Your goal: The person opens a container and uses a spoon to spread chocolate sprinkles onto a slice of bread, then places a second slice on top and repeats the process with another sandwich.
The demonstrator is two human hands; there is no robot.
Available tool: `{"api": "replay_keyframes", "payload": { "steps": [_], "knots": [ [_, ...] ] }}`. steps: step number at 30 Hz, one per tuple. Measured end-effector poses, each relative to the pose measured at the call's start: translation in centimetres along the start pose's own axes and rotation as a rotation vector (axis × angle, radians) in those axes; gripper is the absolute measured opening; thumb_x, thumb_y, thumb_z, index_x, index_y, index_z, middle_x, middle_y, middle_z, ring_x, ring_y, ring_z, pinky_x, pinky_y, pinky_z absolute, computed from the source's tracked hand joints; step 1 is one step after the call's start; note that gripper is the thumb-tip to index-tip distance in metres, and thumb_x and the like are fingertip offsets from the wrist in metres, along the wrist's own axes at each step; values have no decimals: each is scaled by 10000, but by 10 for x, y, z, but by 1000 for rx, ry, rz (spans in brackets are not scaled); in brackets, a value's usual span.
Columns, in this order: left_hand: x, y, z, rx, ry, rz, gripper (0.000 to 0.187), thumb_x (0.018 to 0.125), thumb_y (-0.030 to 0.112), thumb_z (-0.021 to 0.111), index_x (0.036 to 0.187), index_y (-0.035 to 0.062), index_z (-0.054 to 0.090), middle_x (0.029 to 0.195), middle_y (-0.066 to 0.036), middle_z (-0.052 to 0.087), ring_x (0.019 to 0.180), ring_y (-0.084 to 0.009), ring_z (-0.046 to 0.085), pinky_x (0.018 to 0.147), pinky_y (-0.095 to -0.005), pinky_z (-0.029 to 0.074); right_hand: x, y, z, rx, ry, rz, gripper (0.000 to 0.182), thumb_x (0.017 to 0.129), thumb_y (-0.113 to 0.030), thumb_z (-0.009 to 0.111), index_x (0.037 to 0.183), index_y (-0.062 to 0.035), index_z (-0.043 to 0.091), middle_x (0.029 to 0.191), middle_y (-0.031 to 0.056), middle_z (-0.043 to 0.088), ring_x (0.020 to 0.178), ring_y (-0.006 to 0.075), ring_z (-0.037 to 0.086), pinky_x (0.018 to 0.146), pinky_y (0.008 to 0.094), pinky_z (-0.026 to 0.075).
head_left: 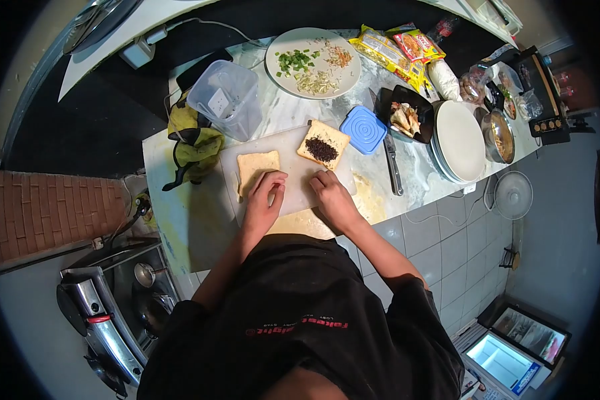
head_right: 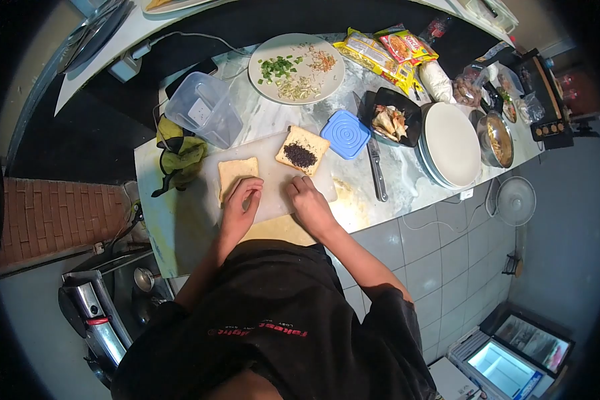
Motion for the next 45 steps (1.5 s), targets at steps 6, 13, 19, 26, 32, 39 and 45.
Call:
{"api": "replay_keyframes", "payload": {
  "steps": [6, 13, 19, 26, 32, 39, 45],
  "knots": [
    [1, 3, 2, 6, 9, 6, 218, 965, -51, 573, 1178, -23, 610, 1083, -109, 657, 995, -183, 674, 912, -311, 537, 4, -2, -1, -16, 1, -17, 273, 721, 33, 621, 994, 27, 603, 1052, 160, 592, 1043, 335, 587, 856, 410, 567],
    [1, 1, -3, 5, 27, -4, 214, 963, -52, 576, 1172, -25, 615, 1066, -107, 661, 976, -177, 673, 900, -307, 538, -1, 1, 2, -89, -40, 56, 293, 784, 11, 583, 1072, 5, 638, 1051, 150, 603, 1030, 326, 603, 856, 405, 550],
    [1, 2, -2, 6, 32, -5, 211, 965, -49, 578, 1171, -28, 618, 1059, -104, 658, 955, -173, 673, 892, -305, 539, -2, 4, -1, -90, -23, 72, 292, 785, 13, 583, 1070, 2, 642, 1075, 151, 604, 1033, 333, 602, 857, 407, 549],
    [2, 3, -3, -3, 39, 10, 208, 967, -52, 574, 1169, -32, 620, 1073, -103, 652, 949, -171, 672, 883, -296, 542, -2, 2, 0, -117, -36, 58, 246, 777, 8, 589, 1021, 4, 623, 1081, 157, 599, 1044, 343, 602, 856, 406, 548],
    [2, 4, -2, 11, 41, 19, 198, 968, -55, 569, 1157, -35, 623, 1069, -102, 649, 951, -169, 668, 884, -293, 540, -1, 2, 2, -158, -31, 31, 228, 781, -2, 583, 1009, 9, 591, 1023, 160, 580, 1009, 331, 603, 835, 401, 551],
    [3, 4, -2, 24, 28, 0, 186, 968, -56, 565, 1141, -30, 629, 1075, -99, 652, 955, -175, 667, 901, -300, 535, 0, -2, 2, -195, -11, -29, 178, 776, -3, 576, 953, 13, 562, 1002, 166, 566, 989, 337, 602, 827, 405, 554],
    [3, 7, -6, 8, 50, 25, 177, 961, -51, 573, 1124, -14, 629, 1099, -118, 637, 977, -216, 671, 864, -304, 547, 6, 32, -14, 414, 133, 259, 121, 830, 37, 673, 948, 64, 675, 907, 169, 701, 826, 285, 699, 797, 362, 547]
  ]
}}
Point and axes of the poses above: each hand's wrist, its own x-axis towards the middle knuckle, its own z-axis out of the palm, y = z × x, the point moved 7 cm from there along x, towards the middle knuckle
